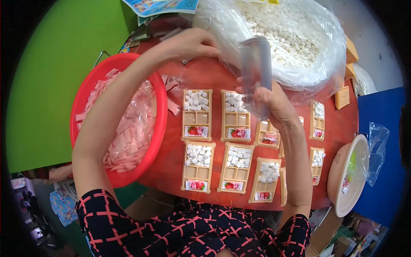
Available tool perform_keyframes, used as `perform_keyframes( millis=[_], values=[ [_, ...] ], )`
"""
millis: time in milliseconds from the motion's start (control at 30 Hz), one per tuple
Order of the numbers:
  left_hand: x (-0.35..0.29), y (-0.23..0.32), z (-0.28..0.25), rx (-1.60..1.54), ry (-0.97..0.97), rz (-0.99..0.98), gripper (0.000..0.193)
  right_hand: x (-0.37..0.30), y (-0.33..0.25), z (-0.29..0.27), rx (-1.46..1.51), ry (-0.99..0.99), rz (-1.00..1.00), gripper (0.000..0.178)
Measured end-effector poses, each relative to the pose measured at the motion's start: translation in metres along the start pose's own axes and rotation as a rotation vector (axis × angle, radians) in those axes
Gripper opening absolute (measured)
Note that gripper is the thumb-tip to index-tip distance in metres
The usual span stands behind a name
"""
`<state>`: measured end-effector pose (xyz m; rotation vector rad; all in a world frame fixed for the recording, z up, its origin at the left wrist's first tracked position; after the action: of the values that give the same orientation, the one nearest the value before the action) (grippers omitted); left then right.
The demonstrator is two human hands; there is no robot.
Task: The recorder is assembling and packaging small toy components into plastic trays and bags.
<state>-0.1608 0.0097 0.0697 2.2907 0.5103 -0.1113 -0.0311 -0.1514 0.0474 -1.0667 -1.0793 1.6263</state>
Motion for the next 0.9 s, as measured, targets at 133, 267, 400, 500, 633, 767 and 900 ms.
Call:
perform_keyframes(
  millis=[133,267,400,500,633,767,900],
  values=[
    [-0.034,0.092,0.051,-0.663,-0.058,0.096,0.016,-0.018,-0.005,0.018,-0.020,-0.108,-0.050,0.109],
    [-0.070,0.121,0.079,-0.758,0.057,0.076,0.015,-0.032,-0.003,0.052,0.025,-0.273,-0.067,0.108],
    [-0.093,0.137,0.104,-0.824,0.193,0.035,0.014,-0.058,0.002,0.069,0.084,-0.357,-0.055,0.109],
    [-0.098,0.148,0.125,-0.870,0.259,0.038,0.011,-0.071,0.015,0.069,0.102,-0.455,-0.067,0.108],
    [-0.097,0.156,0.150,-0.947,0.294,0.093,0.011,-0.098,0.023,0.063,0.091,-0.383,-0.037,0.101],
    [-0.086,0.167,0.165,-0.991,0.316,0.146,0.012,-0.116,0.028,0.056,0.152,-0.380,-0.060,0.106],
    [-0.083,0.181,0.172,-0.973,0.304,0.194,0.010,-0.133,0.029,0.047,0.207,-0.283,-0.069,0.100]
  ],
)
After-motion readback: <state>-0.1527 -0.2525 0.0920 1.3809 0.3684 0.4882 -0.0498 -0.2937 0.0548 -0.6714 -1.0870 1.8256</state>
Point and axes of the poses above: each hand's wrist, its own x-axis towards the middle knuckle, its own z-axis out of the palm, y = z × x, the point moved 5 cm from there along x, towards the middle knuckle, and after that the axes turned 12 degrees about -y, right-handed, at the moved point
